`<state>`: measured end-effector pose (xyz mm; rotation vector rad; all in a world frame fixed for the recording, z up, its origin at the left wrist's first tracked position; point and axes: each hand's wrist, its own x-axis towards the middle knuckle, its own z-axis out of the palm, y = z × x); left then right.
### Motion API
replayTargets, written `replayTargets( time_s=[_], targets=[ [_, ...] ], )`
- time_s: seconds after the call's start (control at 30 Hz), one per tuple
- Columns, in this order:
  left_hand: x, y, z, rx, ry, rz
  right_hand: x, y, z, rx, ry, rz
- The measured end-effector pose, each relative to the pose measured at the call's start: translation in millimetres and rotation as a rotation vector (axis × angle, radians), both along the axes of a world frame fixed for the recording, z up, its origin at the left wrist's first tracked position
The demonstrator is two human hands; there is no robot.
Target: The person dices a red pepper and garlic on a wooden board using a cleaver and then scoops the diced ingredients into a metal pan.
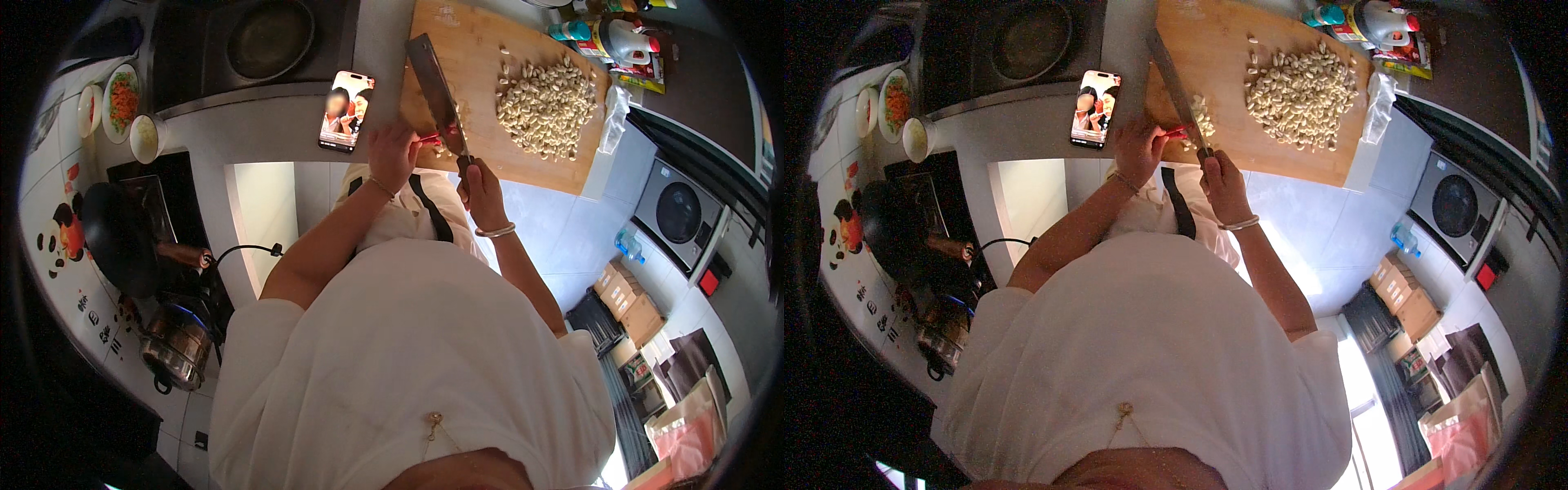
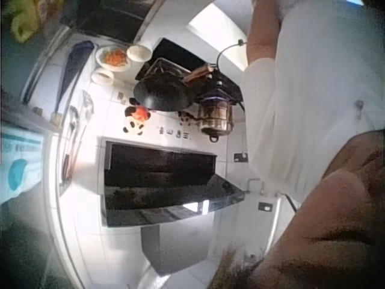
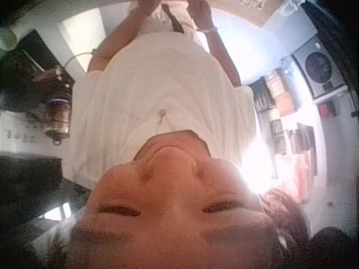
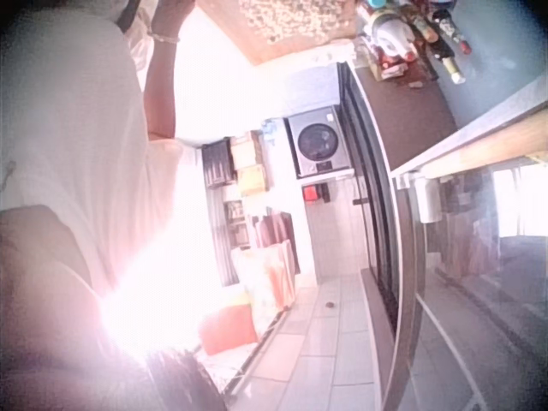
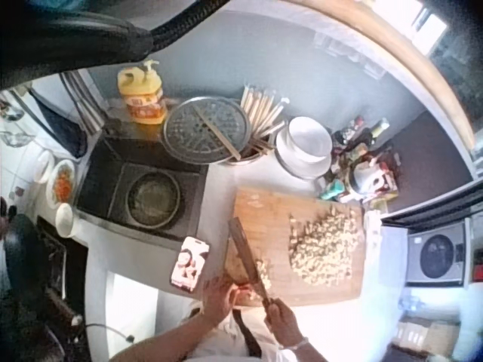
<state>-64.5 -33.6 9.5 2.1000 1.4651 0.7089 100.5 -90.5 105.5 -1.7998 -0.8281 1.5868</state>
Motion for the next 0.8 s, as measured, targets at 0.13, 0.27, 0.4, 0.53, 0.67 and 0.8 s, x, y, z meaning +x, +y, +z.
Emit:
replayTargets(
  time_s=[0.13,0.27,0.4,0.53,0.67,0.8],
  targets=[
    [0.0,0.3,4.2,-0.011,0.003,0.0,1.8,-17.7,-9.2,-0.029,-0.052,0.032],
    [1.8,-1.6,-2.8,0.049,-0.002,-0.004,-6.4,-5.7,-29.8,0.067,-0.098,0.048],
    [1.0,0.5,0.1,0.045,-0.02,0.004,-7.3,12.1,-18.0,0.094,-0.034,0.034],
    [1.6,-2.9,0.1,0.021,-0.022,0.029,2.0,-9.1,-3.8,-0.002,-0.02,0.046],
    [1.8,-2.0,2.9,0.019,-0.015,0.041,0.0,-17.8,-8.7,-0.035,-0.044,0.056],
    [3.4,-4.8,-3.6,0.042,-0.054,0.033,-8.5,-1.2,-37.0,0.059,-0.074,0.083]
  ],
)
